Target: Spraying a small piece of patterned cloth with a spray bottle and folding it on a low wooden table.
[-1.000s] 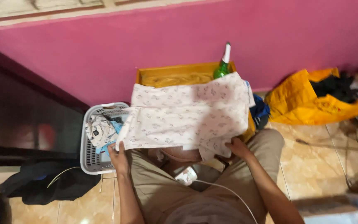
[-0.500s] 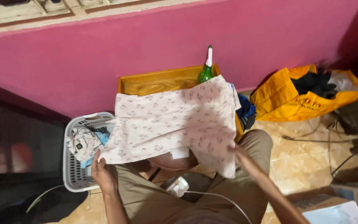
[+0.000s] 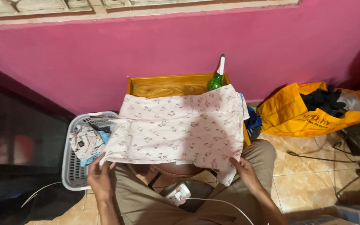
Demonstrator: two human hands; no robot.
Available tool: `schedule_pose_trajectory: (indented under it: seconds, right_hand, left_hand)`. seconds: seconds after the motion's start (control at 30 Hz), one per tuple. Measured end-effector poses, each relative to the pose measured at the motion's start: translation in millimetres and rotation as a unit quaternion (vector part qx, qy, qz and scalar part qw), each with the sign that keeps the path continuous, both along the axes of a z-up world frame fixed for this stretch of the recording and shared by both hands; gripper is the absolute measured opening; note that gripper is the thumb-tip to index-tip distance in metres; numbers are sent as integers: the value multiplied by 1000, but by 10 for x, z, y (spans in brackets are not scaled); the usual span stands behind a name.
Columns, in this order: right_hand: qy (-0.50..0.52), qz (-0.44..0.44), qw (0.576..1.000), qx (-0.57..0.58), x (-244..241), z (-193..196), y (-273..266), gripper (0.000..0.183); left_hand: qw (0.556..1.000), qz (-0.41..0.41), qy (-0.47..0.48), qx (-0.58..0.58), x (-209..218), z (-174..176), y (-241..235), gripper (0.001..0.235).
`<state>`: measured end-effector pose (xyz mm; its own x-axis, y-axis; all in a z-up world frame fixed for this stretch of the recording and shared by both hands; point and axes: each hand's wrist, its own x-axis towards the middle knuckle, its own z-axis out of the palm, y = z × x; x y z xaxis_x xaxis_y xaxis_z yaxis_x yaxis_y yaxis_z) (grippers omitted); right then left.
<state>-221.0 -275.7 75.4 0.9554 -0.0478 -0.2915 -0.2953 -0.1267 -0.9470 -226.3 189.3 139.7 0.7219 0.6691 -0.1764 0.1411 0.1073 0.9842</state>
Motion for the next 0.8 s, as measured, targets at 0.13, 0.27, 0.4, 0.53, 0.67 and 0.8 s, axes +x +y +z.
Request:
schedule_pose_trajectory:
  seconds: [0.13, 0.27, 0.4, 0.53, 0.67, 0.8]
  right_hand:
    - [101, 1, 991, -82, -4, 532, -47, 57]
    - [76, -57, 995, 11, 101, 960, -73, 40]
    - [-46, -48, 998, 17, 422, 1168, -7, 23]
    - [-81, -89, 989, 82, 979, 643, -102, 10]
    - [-181, -71, 980, -52, 1307, 466, 90, 39]
    - [-112, 10, 955, -274, 1029, 1056, 611, 57]
  left_hand:
    - [998, 22, -46, 48, -65, -522, 241, 13]
    - [972, 3, -30, 233, -52, -290, 232, 17]
    - [954, -26, -66, 292, 274, -282, 403, 11]
    - [931, -35, -7, 363, 846, -234, 434, 11]
    - [917, -63, 45, 392, 1253, -8, 327, 30]
    - [917, -80, 104, 378, 1242, -355, 348, 54]
